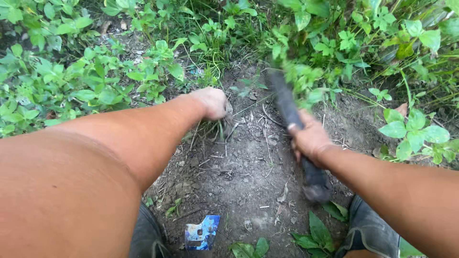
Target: The person clears weeds from a patch of dirt by hand and using a machete, pulling up plants and using the blade to cut through roots and stems.
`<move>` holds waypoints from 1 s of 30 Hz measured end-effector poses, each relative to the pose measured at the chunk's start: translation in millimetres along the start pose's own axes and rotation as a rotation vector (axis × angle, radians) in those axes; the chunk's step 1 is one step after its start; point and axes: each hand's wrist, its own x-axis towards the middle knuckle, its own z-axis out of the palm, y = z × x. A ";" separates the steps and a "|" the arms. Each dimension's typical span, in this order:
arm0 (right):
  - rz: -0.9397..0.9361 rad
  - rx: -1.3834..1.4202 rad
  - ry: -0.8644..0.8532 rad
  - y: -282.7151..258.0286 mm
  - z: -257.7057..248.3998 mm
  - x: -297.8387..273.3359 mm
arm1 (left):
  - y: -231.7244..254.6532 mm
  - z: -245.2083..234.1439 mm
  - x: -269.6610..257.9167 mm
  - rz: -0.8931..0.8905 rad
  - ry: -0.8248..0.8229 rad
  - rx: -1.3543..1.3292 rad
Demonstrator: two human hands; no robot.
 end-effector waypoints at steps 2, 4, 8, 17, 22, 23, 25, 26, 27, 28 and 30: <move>0.096 -0.346 -0.394 9.3 3.6 -6.3 | 16.5 2.6 -2.6 0.037 0.029 0.034; 0.076 -0.326 -0.401 12.4 -0.3 -1.6 | 27.5 9.6 -1.5 0.080 0.052 0.073; 0.047 -0.252 -0.428 14.6 -10.7 10.5 | 30.1 27.4 18.2 0.195 0.146 0.094; 0.024 -0.063 -0.298 0.1 -15.4 23.8 | 11.5 7.7 54.9 -0.179 0.193 -0.042; -0.042 0.065 -0.127 -12.2 -5.8 22.0 | 0.6 -3.3 46.6 -0.230 0.145 0.017; -0.040 0.027 -0.100 -8.9 -2.6 17.5 | -4.4 -4.0 45.4 -0.202 0.091 0.026; -0.018 -0.199 -0.318 3.4 -1.8 6.7 | -18.2 -0.4 46.5 -0.183 0.038 0.033; 0.006 -0.428 -0.529 8.5 -3.5 4.0 | -28.1 3.7 48.1 -0.125 0.024 0.086; 0.004 -0.427 -0.537 12.0 -5.4 2.9 | -38.3 10.5 48.9 -0.066 0.006 0.143; 0.036 -0.446 -0.566 14.9 -7.1 1.9 | -47.3 20.6 49.1 -0.074 0.003 0.144; 0.062 -0.473 -0.606 16.6 -7.4 -0.1 | -65.0 41.5 46.0 0.132 -0.121 0.443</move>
